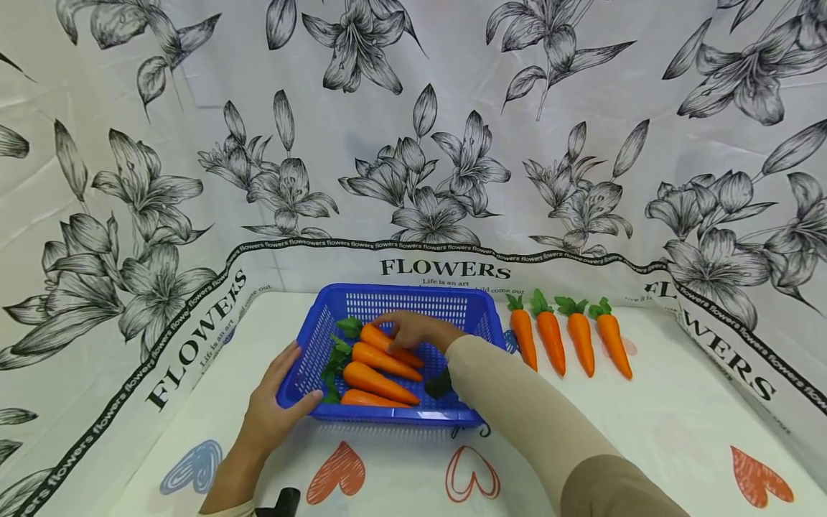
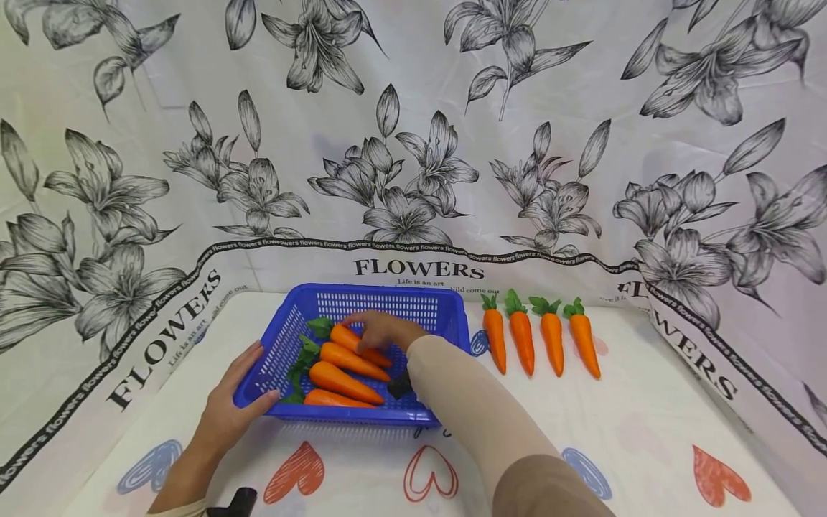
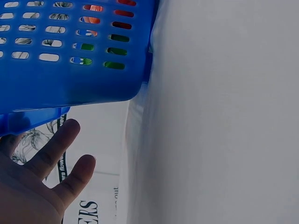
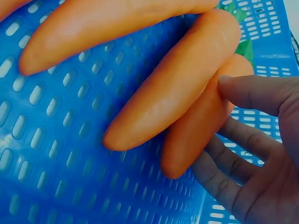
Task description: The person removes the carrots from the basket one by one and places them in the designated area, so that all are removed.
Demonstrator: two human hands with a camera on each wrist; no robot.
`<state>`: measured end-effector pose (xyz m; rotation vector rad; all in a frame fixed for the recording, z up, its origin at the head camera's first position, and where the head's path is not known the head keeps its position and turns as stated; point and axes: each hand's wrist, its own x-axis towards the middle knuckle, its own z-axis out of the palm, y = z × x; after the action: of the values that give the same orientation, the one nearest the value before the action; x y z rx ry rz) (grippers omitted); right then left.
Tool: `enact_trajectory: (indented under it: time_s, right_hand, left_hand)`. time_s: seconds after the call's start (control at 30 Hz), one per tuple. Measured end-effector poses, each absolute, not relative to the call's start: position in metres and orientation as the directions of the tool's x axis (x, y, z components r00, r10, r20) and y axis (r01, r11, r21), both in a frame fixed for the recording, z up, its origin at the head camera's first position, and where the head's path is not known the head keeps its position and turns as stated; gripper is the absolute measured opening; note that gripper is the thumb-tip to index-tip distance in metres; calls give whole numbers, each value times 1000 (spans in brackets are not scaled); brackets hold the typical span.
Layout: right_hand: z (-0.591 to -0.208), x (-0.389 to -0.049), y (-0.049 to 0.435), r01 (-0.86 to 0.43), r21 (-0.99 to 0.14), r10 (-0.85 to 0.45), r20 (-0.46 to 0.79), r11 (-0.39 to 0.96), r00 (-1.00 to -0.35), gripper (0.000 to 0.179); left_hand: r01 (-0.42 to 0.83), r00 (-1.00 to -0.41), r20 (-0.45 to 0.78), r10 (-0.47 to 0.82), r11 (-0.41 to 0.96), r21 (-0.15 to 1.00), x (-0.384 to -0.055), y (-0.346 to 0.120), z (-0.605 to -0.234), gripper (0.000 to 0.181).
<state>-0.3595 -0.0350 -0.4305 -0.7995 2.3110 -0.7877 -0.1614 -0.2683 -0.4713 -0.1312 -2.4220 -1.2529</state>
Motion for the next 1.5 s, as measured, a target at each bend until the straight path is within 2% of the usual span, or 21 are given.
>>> enact_trajectory:
  time_s: [0.17,0.4,0.8,1.5]
  right_hand:
    - [-430,-359,-34,-328,-670,-666,-337,666,-666,63]
    - [-423,-360,-28,-326,-677,-655,-307,660,-690,69]
    - [-399,-352,-20,-322,-782,-688,-181,534,-702,69]
    - [-342,-326,-4,-273,-922,-646,34,273,-763,71]
  left_hand:
    - [268,-910,401,-104,591,761,-161,-267,-471,78]
    - [261,-916,389,-95,595,760,-162,-265,-471,78]
    - [259,-922,378,-85,592,763,-161,-263,-469,78]
    - [259,-918,385,-95,591,764,-158,-268,-467,78]
